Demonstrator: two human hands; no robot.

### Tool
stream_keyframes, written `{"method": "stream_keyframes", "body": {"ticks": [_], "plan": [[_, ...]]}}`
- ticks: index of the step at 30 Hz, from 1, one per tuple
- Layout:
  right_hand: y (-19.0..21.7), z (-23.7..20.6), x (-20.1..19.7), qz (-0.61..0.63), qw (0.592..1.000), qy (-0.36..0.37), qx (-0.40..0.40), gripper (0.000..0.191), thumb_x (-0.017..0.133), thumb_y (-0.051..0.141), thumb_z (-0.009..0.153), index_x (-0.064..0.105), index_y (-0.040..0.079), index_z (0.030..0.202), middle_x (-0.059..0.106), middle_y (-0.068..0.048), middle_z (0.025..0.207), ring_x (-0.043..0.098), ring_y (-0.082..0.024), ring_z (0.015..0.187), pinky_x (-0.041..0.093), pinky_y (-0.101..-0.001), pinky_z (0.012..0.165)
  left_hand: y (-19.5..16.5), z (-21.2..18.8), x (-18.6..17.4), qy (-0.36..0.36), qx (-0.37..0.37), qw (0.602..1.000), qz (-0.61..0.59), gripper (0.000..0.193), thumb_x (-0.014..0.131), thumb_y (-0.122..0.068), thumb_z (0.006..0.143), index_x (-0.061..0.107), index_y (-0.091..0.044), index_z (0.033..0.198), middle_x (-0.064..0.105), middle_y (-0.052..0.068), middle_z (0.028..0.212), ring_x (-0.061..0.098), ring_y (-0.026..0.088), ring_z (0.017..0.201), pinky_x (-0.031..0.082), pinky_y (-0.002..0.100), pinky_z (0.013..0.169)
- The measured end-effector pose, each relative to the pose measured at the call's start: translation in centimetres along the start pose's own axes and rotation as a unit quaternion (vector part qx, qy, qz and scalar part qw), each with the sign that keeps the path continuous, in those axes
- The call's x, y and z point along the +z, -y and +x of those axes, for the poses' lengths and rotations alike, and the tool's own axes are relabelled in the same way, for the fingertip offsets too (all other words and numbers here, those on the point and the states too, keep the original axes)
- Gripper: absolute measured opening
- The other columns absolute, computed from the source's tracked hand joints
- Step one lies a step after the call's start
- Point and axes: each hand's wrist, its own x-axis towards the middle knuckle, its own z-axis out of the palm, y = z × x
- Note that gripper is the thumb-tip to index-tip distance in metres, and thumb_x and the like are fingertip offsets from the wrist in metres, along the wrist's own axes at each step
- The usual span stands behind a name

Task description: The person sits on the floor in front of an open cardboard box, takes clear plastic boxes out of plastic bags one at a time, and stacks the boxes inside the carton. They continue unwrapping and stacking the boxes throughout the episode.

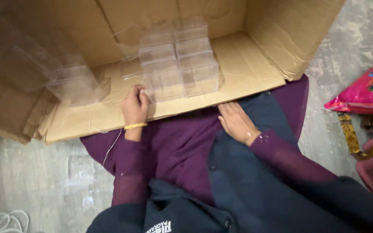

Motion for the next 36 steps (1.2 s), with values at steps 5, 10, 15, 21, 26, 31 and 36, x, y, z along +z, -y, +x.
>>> {"method": "stream_keyframes", "body": {"ticks": [5, 10, 15, 21, 26, 31, 36], "plan": [[-2.9, 0.8, 7.7, -0.157, 0.985, 0.064, 0.044, 0.024, 0.066, 0.015, 0.08, 0.072, 0.007, 0.102, 0.072, -0.017, 0.098, 0.064, -0.036, 0.101, 0.051, -0.0499, 0.092, 0.4, 0.6, 0.4, 0.026, -0.065, 0.996, -0.051, 0.024, 0.058, -0.016, 0.1, 0.066, -0.006, 0.121, 0.069, 0.011, 0.077, 0.068, 0.02, 0.067, 0.053, 0.035, 0.065], [-4.5, 0.8, 9.7, -0.155, 0.982, 0.067, 0.088, 0.006, 0.068, 0.015, 0.083, 0.073, 0.012, 0.084, 0.071, -0.011, 0.078, 0.069, -0.03, 0.079, 0.057, -0.0442, 0.074, 0.7, 1.6, 0.9, 0.119, -0.164, 0.966, -0.16, 0.037, 0.051, -0.029, 0.105, 0.063, -0.004, 0.13, 0.068, 0.007, 0.077, 0.064, 0.014, 0.064, 0.053, 0.031, 0.063], [-0.6, 1.3, 3.8, -0.033, 0.999, -0.028, 0.027, 0.01, 0.069, 0.007, 0.086, 0.072, 0.009, 0.095, 0.071, -0.01, 0.086, 0.069, -0.028, 0.079, 0.056, -0.0392, 0.068, 2.0, 1.5, 1.3, 0.137, -0.182, 0.945, -0.234, 0.044, 0.047, -0.037, 0.108, 0.057, -0.005, 0.137, 0.067, 0.003, 0.091, 0.064, 0.009, 0.074, 0.055, 0.027, 0.066], [6.2, 1.4, -8.7, 0.073, 0.996, -0.034, 0.046, 0.009, 0.071, 0.007, 0.085, 0.072, 0.009, 0.094, 0.071, -0.008, 0.091, 0.067, -0.03, 0.086, 0.051, -0.0419, 0.074, 2.2, 1.4, 1.5, 0.064, -0.136, 0.913, -0.379, 0.039, 0.046, -0.032, 0.111, 0.057, -0.003, 0.135, 0.063, 0.004, 0.095, 0.056, 0.009, 0.078, 0.051, 0.026, 0.07], [8.3, 5.9, -16.1, 0.262, 0.955, -0.061, 0.125, 0.008, 0.063, 0.005, 0.102, 0.068, 0.001, 0.105, 0.071, -0.009, 0.099, 0.069, -0.017, 0.09, 0.054, -0.0286, 0.081, -0.7, 0.0, -7.6, 0.174, -0.21, 0.879, -0.39, 0.053, 0.038, -0.041, 0.114, 0.067, 0.002, 0.1, 0.066, 0.009, 0.079, 0.059, 0.014, 0.07, 0.047, 0.026, 0.065], [11.7, 10.1, -20.9, 0.276, 0.949, -0.139, 0.065, 0.013, 0.061, 0.009, 0.113, 0.064, -0.001, 0.105, 0.069, -0.009, 0.096, 0.066, -0.013, 0.083, 0.053, -0.0257, 0.076, -4.0, -4.3, -20.2, 0.454, -0.223, 0.714, -0.484, 0.1, 0.035, -0.08, 0.096, 0.07, 0.012, 0.114, 0.076, 0.023, 0.1, 0.075, 0.029, 0.092, 0.06, 0.039, 0.084], [18.5, 9.8, -18.9, 0.235, 0.928, -0.05, -0.283, 0.01, 0.072, 0.01, 0.092, 0.068, 0.008, 0.102, 0.068, -0.006, 0.091, 0.068, -0.025, 0.079, 0.054, -0.0384, 0.071, -3.7, -5.5, -18.3, 0.468, -0.261, 0.674, -0.508, 0.104, 0.034, -0.082, 0.085, 0.036, -0.006, 0.155, 0.059, 0.021, 0.144, 0.063, 0.036, 0.127, 0.053, 0.046, 0.105]]}}
